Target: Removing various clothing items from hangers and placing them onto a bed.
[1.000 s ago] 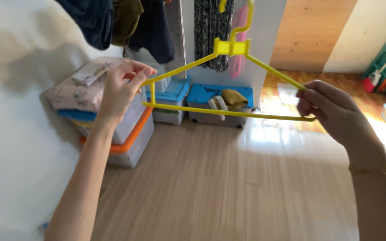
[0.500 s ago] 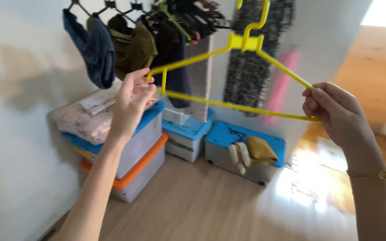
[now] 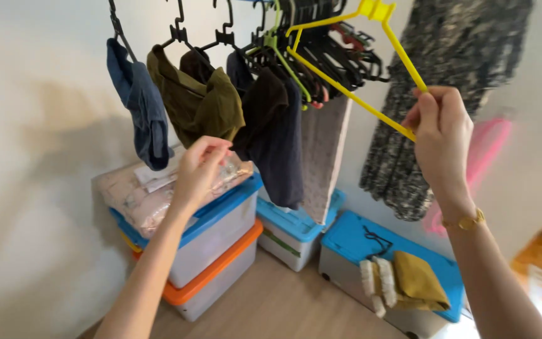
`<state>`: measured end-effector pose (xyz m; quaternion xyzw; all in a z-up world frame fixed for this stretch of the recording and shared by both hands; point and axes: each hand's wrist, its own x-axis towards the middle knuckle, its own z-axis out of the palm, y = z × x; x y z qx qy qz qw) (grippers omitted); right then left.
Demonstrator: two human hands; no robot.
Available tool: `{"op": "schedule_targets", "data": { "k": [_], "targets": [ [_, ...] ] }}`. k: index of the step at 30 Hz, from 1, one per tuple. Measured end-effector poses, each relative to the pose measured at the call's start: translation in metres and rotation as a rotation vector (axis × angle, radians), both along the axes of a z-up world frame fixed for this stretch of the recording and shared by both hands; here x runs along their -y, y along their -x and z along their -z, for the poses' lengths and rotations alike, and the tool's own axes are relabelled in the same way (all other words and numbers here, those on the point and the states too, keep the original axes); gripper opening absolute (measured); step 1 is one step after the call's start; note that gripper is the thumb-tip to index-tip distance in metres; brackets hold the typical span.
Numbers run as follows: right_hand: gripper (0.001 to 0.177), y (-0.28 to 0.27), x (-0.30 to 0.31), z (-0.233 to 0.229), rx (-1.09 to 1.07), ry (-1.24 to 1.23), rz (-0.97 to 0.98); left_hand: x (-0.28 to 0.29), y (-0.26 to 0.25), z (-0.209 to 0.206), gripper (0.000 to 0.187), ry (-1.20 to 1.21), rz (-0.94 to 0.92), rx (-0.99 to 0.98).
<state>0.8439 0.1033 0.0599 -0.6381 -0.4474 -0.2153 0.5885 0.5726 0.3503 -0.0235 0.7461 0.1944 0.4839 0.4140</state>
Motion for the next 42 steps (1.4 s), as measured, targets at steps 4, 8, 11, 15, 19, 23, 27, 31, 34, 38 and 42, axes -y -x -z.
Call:
{"op": "schedule_targets", "data": {
  "k": [4,8,11,15,19,23,27,31,34,38,42],
  "targets": [
    [0.018,-0.032,-0.063,-0.005,0.063,-0.025,-0.111,0.001,-0.018,-0.015,0.025,-0.034,0.008,-0.07],
    [0.015,-0.058,-0.126,-0.011,0.241,-0.172,-0.229,-0.01,-0.034,-0.013,0.023,0.03,-0.077,-0.026],
    [0.028,-0.048,-0.162,-0.03,0.241,-0.065,-0.271,-0.019,-0.044,-0.01,0.031,0.035,-0.072,-0.027],
    [0.045,-0.066,-0.245,-0.024,0.163,0.156,-0.292,-0.012,-0.051,-0.008,0.025,0.048,-0.099,-0.034],
    [0.037,-0.063,-0.297,-0.003,0.431,0.106,-0.219,-0.003,-0.052,-0.008,0.02,0.058,-0.145,-0.071],
    [0.047,-0.015,-0.237,-0.004,0.267,0.283,-0.229,-0.007,-0.054,-0.004,0.018,0.009,-0.211,-0.103],
    [0.035,-0.063,-0.296,0.028,0.597,0.26,0.074,-0.004,-0.057,-0.005,0.018,0.028,-0.234,-0.094],
    [0.025,-0.05,-0.282,0.004,0.695,-0.118,-0.08,-0.004,-0.058,-0.01,0.017,-0.007,-0.25,-0.084],
    [0.023,-0.026,-0.28,-0.006,0.662,-0.14,-0.229,-0.01,-0.052,-0.008,0.017,-0.034,-0.309,-0.087],
    [0.035,-0.001,-0.302,-0.004,0.654,-0.105,-0.296,-0.019,-0.031,-0.013,0.01,-0.288,-0.52,-0.039],
    [0.04,0.033,-0.332,0.004,0.513,-0.05,-0.427,-0.032,-0.002,-0.025,0.011,-0.61,-0.974,0.038]
  ]
}}
